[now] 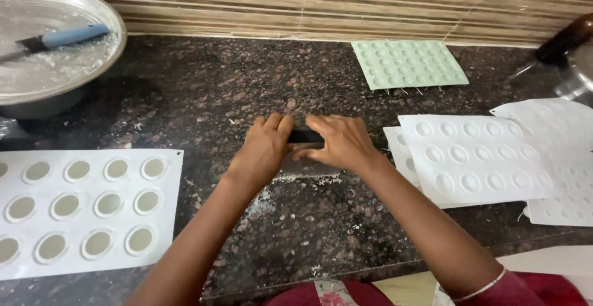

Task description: The recorder organizes silicone molds on a granite countertop and uses a metal scraper to clean residue from the surface.

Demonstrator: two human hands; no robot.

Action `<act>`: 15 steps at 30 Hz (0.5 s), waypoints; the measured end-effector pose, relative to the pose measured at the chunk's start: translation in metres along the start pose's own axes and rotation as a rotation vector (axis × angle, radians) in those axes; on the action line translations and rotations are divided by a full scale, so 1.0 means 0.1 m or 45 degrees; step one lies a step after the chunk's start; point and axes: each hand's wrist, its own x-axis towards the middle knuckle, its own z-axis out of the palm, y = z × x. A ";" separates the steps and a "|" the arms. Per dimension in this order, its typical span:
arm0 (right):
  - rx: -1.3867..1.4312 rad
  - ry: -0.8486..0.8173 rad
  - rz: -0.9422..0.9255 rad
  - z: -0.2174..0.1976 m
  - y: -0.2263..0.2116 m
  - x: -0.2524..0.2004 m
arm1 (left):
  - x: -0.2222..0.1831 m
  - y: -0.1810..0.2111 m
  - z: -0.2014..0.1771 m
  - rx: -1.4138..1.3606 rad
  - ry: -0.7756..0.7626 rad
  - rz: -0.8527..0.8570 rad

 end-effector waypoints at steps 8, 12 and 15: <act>0.008 -0.237 0.102 -0.22 0.19 0.60 | 0.54 -0.01 -0.36 0.227 -0.166 -0.217; -0.129 -0.333 0.182 0.12 0.74 1.13 | 1.12 -0.44 -0.24 0.380 -0.316 -0.284; 0.135 0.196 -0.104 0.52 1.01 1.38 | 1.40 -0.89 0.18 0.086 0.048 -0.162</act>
